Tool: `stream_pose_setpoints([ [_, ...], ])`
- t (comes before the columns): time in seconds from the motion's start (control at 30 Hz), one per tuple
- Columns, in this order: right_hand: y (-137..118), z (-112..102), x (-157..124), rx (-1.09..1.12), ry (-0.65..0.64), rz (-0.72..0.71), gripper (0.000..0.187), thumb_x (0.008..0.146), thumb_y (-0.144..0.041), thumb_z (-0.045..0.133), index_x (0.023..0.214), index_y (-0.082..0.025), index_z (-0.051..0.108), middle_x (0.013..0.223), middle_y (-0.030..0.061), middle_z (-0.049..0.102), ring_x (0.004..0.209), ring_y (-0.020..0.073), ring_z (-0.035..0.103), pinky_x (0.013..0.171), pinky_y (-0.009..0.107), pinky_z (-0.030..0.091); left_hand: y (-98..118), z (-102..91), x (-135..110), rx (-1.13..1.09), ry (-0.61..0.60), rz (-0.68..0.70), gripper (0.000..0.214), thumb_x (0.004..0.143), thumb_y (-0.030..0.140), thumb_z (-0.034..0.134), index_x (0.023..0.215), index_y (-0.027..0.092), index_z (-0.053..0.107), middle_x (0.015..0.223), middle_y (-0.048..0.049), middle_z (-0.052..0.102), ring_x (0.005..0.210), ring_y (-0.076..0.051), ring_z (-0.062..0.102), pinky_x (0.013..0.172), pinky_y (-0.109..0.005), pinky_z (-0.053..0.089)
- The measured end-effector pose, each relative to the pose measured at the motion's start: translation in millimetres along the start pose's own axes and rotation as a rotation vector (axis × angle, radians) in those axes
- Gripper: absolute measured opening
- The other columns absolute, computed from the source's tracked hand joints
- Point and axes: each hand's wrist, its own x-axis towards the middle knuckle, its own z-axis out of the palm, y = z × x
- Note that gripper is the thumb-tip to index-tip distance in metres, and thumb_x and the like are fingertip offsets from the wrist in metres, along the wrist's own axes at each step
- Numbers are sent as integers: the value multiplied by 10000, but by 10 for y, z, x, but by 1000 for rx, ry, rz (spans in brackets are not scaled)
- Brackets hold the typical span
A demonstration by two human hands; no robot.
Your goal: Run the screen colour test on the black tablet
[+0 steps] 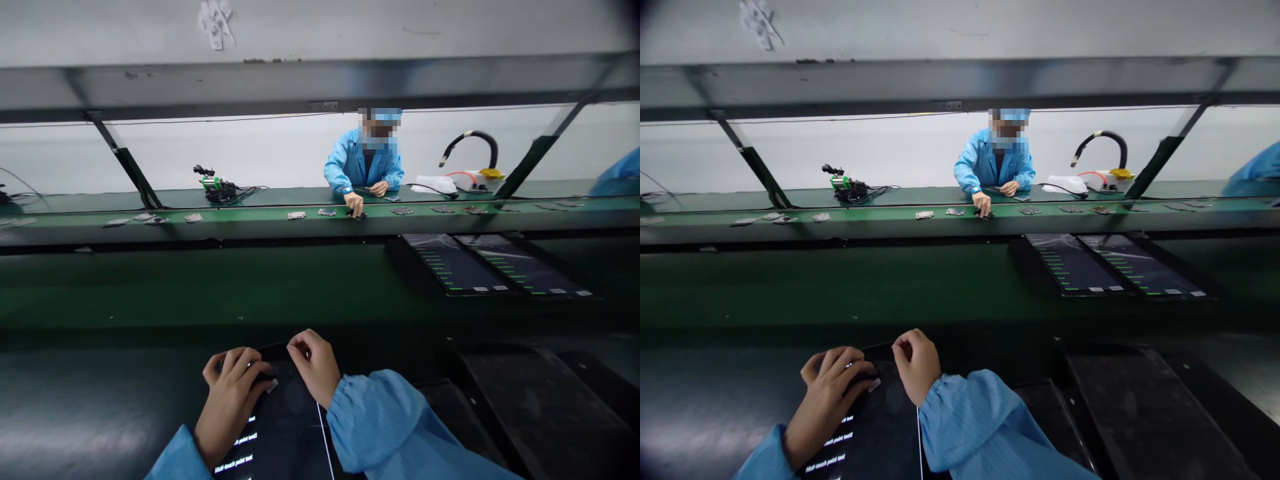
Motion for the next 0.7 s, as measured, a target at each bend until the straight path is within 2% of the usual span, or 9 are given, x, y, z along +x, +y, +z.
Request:
stream_pose_setpoints([
  [0.13,-13,-4,-5,-10,-6,-4,105,783,-88,537,734,-163,593,728,-9,546,620,114,506,583,228,368,97,-41,116,22,-57,37,132,816,225,652,893,316,596,980,57,608,1014,-221,522,920,-475,193],
  [0.3,-24,-4,-11,-18,-6,-1,121,782,-69,542,723,-166,587,725,-14,542,624,112,507,585,229,364,201,-69,194,55,-51,22,189,770,107,671,765,276,587,878,55,607,981,-226,530,900,-487,224],
  [0.5,-28,-11,-10,-28,-10,0,127,783,-56,549,735,-165,592,742,-9,549,650,118,517,606,231,373,201,30,162,153,28,91,146,818,79,539,832,219,578,923,12,641,990,-247,535,932,-483,252],
  [0.7,-39,-13,-12,-20,-11,-2,136,779,-48,550,729,-169,586,732,-18,542,636,110,514,598,224,373,144,165,63,164,72,75,194,873,84,405,882,181,573,959,-45,638,1002,-248,529,1005,-530,218],
])
